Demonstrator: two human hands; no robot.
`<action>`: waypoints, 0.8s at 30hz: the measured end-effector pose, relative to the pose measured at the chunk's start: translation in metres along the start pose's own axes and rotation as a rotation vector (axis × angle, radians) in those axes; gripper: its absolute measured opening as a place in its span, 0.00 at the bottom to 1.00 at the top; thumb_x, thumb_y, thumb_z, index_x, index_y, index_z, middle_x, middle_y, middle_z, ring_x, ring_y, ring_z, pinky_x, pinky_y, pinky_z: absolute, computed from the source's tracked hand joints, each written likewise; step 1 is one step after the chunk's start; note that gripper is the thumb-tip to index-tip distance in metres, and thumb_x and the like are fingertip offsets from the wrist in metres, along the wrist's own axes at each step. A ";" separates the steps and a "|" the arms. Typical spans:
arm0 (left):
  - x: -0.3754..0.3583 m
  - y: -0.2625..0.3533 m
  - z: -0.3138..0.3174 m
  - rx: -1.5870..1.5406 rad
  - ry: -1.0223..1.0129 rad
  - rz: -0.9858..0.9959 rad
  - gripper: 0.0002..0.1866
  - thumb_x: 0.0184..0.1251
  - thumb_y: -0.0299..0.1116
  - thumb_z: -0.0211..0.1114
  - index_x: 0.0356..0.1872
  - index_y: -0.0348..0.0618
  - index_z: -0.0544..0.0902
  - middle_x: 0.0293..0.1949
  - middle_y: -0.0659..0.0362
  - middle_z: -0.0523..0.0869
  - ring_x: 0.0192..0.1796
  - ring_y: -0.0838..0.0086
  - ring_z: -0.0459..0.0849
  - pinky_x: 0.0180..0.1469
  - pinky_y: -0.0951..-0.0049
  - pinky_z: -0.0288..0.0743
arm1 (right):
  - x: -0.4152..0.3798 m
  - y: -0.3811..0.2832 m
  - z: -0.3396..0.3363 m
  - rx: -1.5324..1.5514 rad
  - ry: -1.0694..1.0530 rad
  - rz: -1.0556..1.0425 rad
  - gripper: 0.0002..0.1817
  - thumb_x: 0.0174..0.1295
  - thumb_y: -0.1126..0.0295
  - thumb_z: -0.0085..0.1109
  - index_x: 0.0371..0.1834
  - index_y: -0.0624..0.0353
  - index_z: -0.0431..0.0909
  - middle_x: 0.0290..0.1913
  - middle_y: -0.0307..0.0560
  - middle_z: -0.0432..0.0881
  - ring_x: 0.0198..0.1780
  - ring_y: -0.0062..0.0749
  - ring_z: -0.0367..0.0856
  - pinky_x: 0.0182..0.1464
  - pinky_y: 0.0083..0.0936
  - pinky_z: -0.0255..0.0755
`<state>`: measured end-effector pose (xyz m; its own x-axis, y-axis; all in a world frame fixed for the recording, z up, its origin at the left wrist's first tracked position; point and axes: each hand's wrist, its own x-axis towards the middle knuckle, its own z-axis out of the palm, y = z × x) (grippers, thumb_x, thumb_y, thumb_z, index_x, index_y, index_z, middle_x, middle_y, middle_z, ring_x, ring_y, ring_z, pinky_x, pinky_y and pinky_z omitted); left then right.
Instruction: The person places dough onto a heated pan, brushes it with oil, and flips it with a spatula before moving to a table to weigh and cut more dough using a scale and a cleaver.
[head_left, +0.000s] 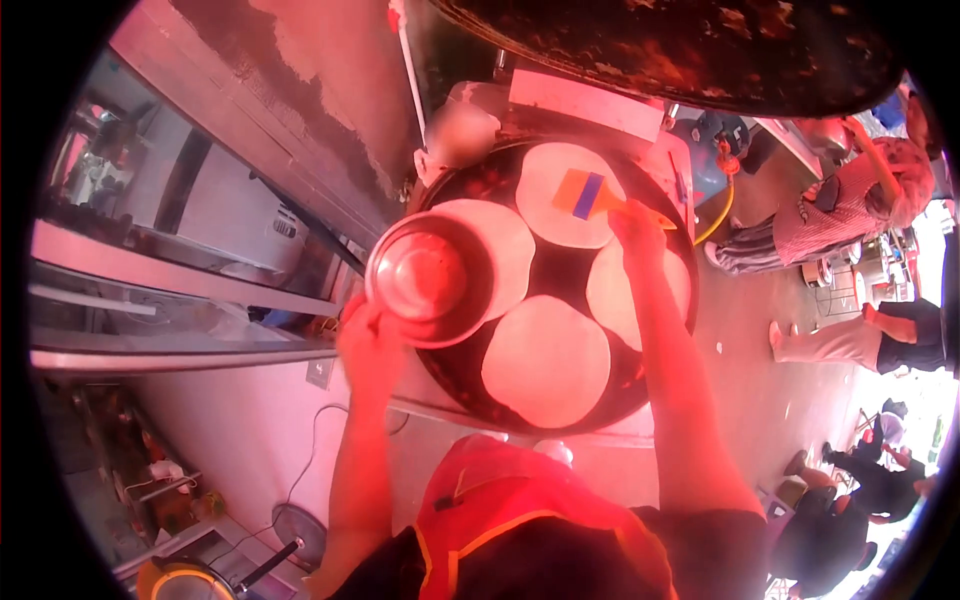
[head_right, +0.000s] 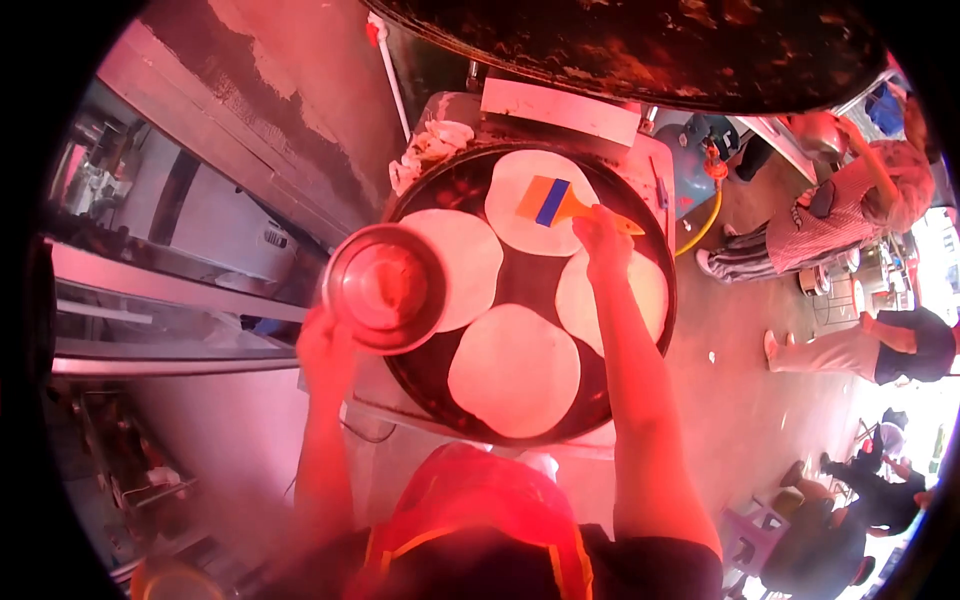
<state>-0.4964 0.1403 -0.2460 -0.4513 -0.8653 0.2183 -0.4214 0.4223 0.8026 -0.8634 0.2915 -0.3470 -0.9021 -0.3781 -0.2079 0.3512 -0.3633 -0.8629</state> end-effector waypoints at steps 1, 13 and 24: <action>0.000 -0.002 -0.008 0.008 -0.012 -0.048 0.11 0.55 0.25 0.57 0.38 0.34 0.81 0.41 0.49 0.81 0.39 0.61 0.81 0.41 0.69 0.73 | 0.018 0.007 0.003 0.008 0.042 0.025 0.16 0.61 0.67 0.60 0.46 0.67 0.75 0.36 0.52 0.81 0.35 0.35 0.82 0.38 0.25 0.79; 0.006 -0.038 -0.047 -0.047 0.115 -0.213 0.04 0.57 0.20 0.55 0.30 0.29 0.77 0.44 0.53 0.80 0.33 0.76 0.79 0.31 0.79 0.73 | 0.126 0.039 0.052 -1.562 -0.197 -0.823 0.06 0.63 0.70 0.47 0.34 0.58 0.74 0.33 0.50 0.79 0.34 0.31 0.78 0.33 0.31 0.74; 0.011 -0.035 -0.049 -0.008 0.093 -0.143 0.03 0.57 0.22 0.56 0.29 0.31 0.76 0.44 0.52 0.80 0.36 0.71 0.79 0.37 0.75 0.73 | 0.079 0.042 0.017 -0.892 -0.050 -0.448 0.06 0.57 0.74 0.52 0.31 0.61 0.80 0.26 0.43 0.81 0.23 0.29 0.78 0.27 0.25 0.73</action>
<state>-0.4481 0.1029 -0.2439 -0.3120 -0.9379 0.1518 -0.4697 0.2912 0.8334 -0.9157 0.2320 -0.3922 -0.8864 -0.4053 0.2236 -0.3544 0.2836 -0.8910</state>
